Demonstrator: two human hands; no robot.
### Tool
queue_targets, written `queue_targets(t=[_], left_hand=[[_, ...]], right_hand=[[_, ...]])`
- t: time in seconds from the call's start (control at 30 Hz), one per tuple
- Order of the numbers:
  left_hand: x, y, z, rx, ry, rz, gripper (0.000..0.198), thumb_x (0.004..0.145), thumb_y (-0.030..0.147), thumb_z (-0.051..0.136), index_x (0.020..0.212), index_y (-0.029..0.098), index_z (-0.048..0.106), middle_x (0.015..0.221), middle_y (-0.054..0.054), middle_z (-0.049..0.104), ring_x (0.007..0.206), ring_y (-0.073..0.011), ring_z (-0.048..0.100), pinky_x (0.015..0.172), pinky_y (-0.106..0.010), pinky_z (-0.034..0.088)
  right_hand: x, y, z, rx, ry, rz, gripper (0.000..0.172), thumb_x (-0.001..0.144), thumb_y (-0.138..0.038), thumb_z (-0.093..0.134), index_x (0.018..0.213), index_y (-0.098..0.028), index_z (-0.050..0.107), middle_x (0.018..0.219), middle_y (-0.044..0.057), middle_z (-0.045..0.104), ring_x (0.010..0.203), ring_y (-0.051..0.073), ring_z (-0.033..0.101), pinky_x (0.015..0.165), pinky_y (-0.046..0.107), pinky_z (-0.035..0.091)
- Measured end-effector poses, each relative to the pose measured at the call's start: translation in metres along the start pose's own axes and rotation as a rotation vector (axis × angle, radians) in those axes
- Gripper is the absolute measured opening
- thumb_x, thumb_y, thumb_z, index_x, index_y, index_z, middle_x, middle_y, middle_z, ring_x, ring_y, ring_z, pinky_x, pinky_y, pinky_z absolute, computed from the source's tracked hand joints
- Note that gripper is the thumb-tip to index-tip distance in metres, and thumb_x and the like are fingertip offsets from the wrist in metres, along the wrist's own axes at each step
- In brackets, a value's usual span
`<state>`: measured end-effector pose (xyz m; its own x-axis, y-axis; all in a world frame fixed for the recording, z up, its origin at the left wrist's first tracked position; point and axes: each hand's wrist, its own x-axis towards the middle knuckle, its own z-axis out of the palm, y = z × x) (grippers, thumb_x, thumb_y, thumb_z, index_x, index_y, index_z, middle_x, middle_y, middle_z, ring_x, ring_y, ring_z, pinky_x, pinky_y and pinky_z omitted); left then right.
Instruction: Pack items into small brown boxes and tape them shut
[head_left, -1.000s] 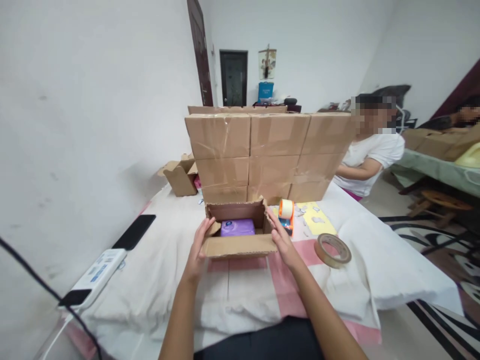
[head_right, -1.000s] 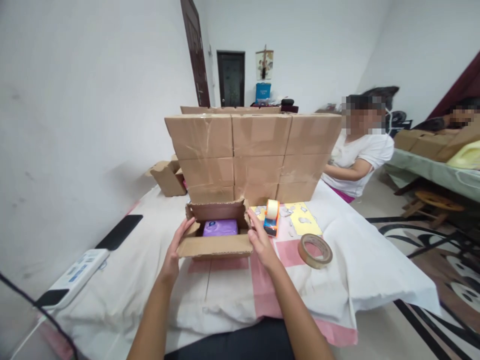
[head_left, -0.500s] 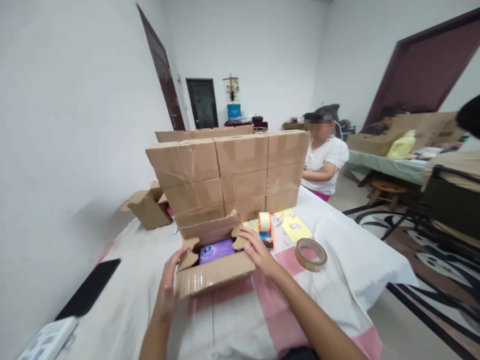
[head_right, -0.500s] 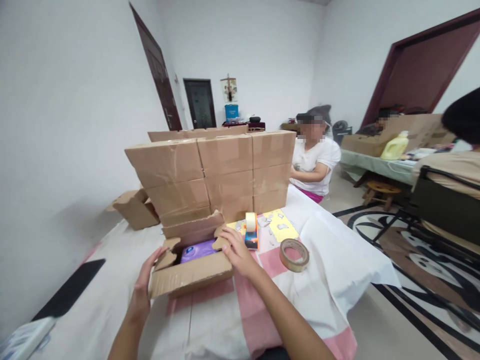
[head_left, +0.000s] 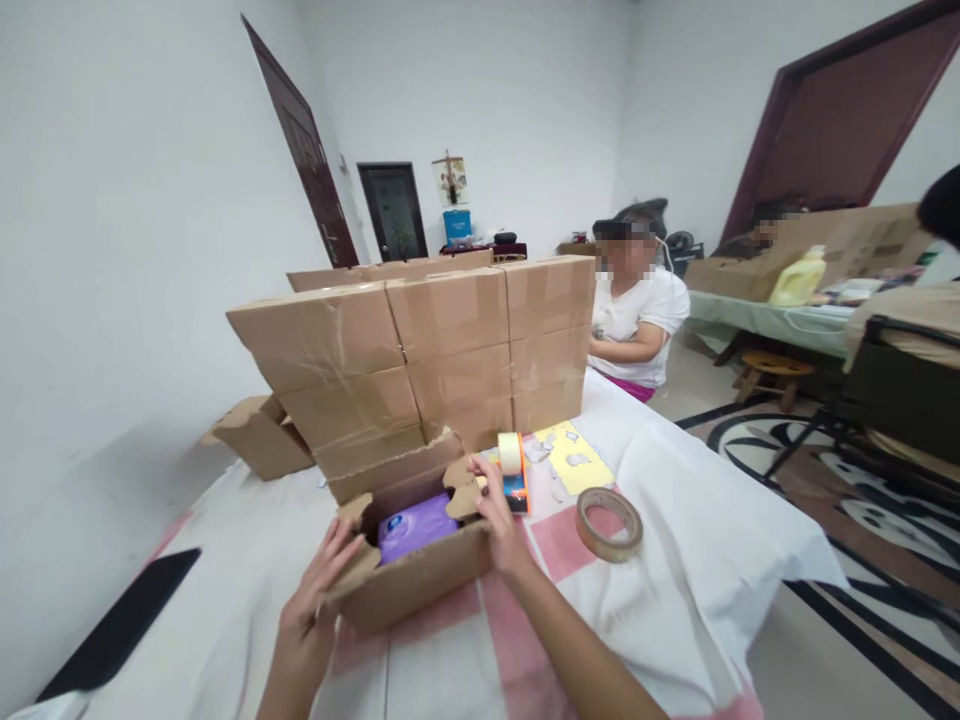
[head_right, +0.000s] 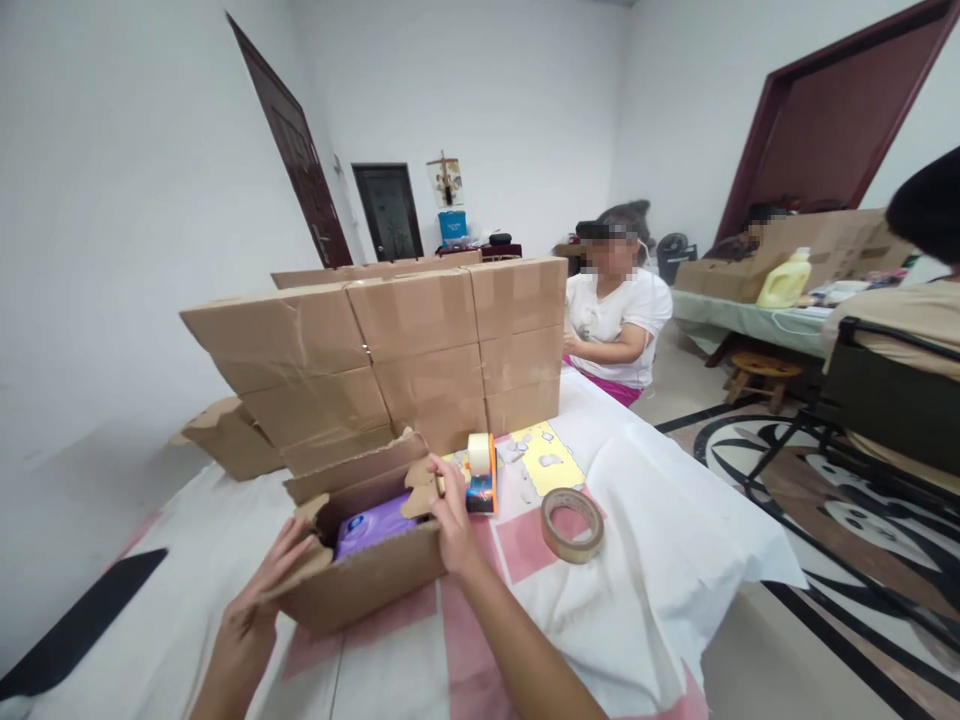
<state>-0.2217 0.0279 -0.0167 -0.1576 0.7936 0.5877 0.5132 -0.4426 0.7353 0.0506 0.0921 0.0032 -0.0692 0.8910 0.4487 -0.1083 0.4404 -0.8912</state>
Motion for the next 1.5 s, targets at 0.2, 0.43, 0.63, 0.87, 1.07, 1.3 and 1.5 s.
queue_targets(t=[0.2, 0.43, 0.63, 0.87, 1.07, 1.3, 1.5], left_hand=[[-0.013, 0.053, 0.042, -0.221, 0.266, -0.297, 0.050, 0.088, 0.049, 0.063, 0.130, 0.022, 0.065, 0.140, -0.006, 0.063, 0.140, -0.0334, 0.046, 0.122, -0.056, 0.028], [-0.024, 0.078, 0.057, -0.207, 0.352, -0.416, 0.068, 0.089, 0.048, 0.061, 0.151, 0.030, 0.039, 0.147, -0.009, 0.055, 0.132, -0.0352, 0.054, 0.110, -0.057, 0.044], [-0.005, 0.081, 0.049, 0.397, 0.170, 0.146, 0.052, 0.090, 0.038, 0.059, 0.142, 0.031, 0.054, 0.148, -0.009, 0.053, 0.136, -0.0335, 0.048, 0.118, -0.056, 0.029], [0.002, 0.082, 0.064, 0.713, -0.336, 0.354, 0.060, 0.083, 0.054, 0.067, 0.139, 0.037, 0.058, 0.139, -0.002, 0.063, 0.132, -0.0367, 0.054, 0.104, -0.050, 0.044], [-0.002, 0.081, 0.067, 0.701, -0.291, 0.297, 0.054, 0.084, 0.048, 0.069, 0.136, 0.042, 0.059, 0.137, 0.001, 0.064, 0.130, -0.0344, 0.056, 0.098, -0.047, 0.050], [-0.004, 0.079, 0.066, 0.696, -0.264, 0.313, 0.054, 0.084, 0.050, 0.068, 0.137, 0.045, 0.056, 0.135, 0.003, 0.065, 0.130, -0.0351, 0.056, 0.099, -0.051, 0.049], [-0.006, 0.079, 0.066, 0.702, -0.255, 0.328, 0.054, 0.084, 0.050, 0.068, 0.137, 0.043, 0.057, 0.136, 0.003, 0.065, 0.130, -0.0343, 0.057, 0.102, -0.049, 0.047]], right_hand=[[-0.006, -0.017, -0.032, 0.036, 0.005, 0.029, 0.054, 0.098, -0.043, 0.040, 0.150, -0.032, 0.042, 0.159, 0.000, 0.037, 0.150, 0.023, 0.026, 0.125, 0.044, 0.018], [-0.006, -0.020, -0.041, 0.063, 0.010, -0.061, 0.049, 0.099, -0.052, 0.041, 0.143, -0.032, 0.053, 0.143, 0.004, 0.055, 0.137, 0.024, 0.046, 0.118, 0.042, 0.032], [-0.003, -0.019, -0.044, -0.070, -0.014, -0.125, 0.044, 0.099, -0.052, 0.042, 0.095, -0.024, 0.076, 0.126, 0.008, 0.060, 0.125, 0.024, 0.054, 0.112, 0.039, 0.036], [0.003, -0.018, -0.050, -0.080, -0.031, -0.109, 0.049, 0.101, -0.051, 0.037, 0.095, -0.025, 0.077, 0.130, 0.007, 0.066, 0.125, 0.024, 0.057, 0.113, 0.042, 0.036], [0.004, -0.007, -0.056, -0.135, 0.275, -0.087, 0.040, 0.099, -0.045, 0.042, 0.114, -0.023, 0.071, 0.134, 0.009, 0.064, 0.131, 0.024, 0.052, 0.117, 0.046, 0.032], [0.011, 0.020, -0.061, -0.087, 0.396, 0.071, 0.053, 0.088, -0.038, 0.056, 0.138, -0.021, 0.050, 0.143, 0.012, 0.054, 0.136, 0.026, 0.047, 0.115, 0.045, 0.037], [0.016, 0.031, -0.061, -0.014, 0.290, 0.108, 0.054, 0.084, -0.037, 0.059, 0.135, -0.022, 0.050, 0.136, 0.011, 0.061, 0.127, 0.025, 0.055, 0.109, 0.041, 0.043]])
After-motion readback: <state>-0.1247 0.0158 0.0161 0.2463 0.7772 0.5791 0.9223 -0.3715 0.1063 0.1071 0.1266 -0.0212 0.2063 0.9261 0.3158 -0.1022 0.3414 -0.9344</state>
